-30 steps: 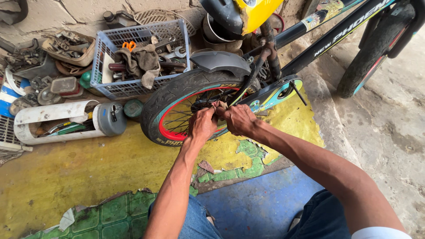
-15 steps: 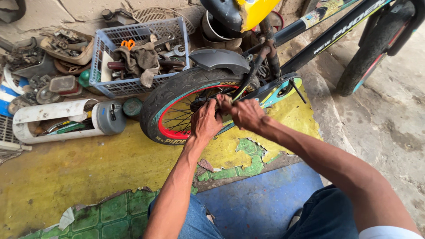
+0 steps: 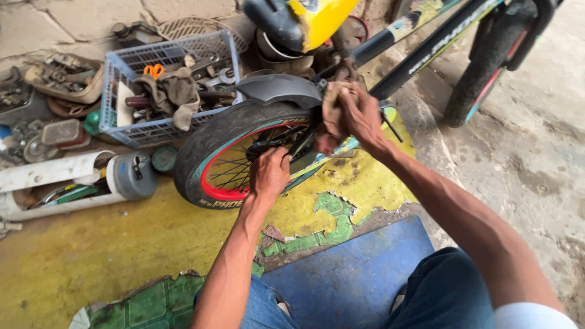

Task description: The person wipes the rear wheel, spokes, and frame of a bicycle with a cloth, then moves to the front wheel and continues wiping the tire and spokes. The person uses a cloth to clean the bicycle components.

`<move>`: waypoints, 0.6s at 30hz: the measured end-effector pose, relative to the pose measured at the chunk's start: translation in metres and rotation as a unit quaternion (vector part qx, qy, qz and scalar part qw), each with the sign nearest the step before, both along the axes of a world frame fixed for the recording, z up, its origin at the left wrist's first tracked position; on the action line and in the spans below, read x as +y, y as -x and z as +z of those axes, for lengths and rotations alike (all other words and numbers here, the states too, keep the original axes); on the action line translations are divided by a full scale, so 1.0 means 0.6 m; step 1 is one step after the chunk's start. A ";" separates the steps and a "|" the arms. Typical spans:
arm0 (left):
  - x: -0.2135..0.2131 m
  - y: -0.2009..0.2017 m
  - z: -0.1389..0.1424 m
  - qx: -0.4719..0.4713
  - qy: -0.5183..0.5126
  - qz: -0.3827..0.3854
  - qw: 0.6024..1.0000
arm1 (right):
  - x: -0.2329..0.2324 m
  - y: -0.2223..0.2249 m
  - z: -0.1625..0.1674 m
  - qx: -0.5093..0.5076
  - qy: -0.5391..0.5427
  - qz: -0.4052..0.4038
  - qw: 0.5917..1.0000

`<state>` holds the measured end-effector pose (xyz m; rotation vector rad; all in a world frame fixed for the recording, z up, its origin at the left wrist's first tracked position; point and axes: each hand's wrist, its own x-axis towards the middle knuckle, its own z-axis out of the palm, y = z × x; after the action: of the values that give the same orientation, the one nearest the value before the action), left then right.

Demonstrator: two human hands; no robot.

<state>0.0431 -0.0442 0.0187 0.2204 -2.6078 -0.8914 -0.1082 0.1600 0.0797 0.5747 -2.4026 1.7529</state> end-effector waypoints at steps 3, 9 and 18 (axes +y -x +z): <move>-0.002 -0.001 0.000 0.027 0.010 -0.005 1.000 | -0.028 -0.002 -0.023 -0.106 0.138 0.061 0.983; -0.006 -0.004 0.004 0.031 0.010 -0.008 0.999 | 0.015 0.008 -0.015 -0.109 -0.008 0.035 0.993; -0.003 -0.009 0.011 0.014 0.009 -0.009 1.000 | 0.033 0.076 0.038 -0.050 -0.111 0.045 0.992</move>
<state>0.0484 -0.0460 0.0252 0.1778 -2.5950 -0.8720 -0.1540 0.1798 0.1023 0.6436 -2.7033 1.5944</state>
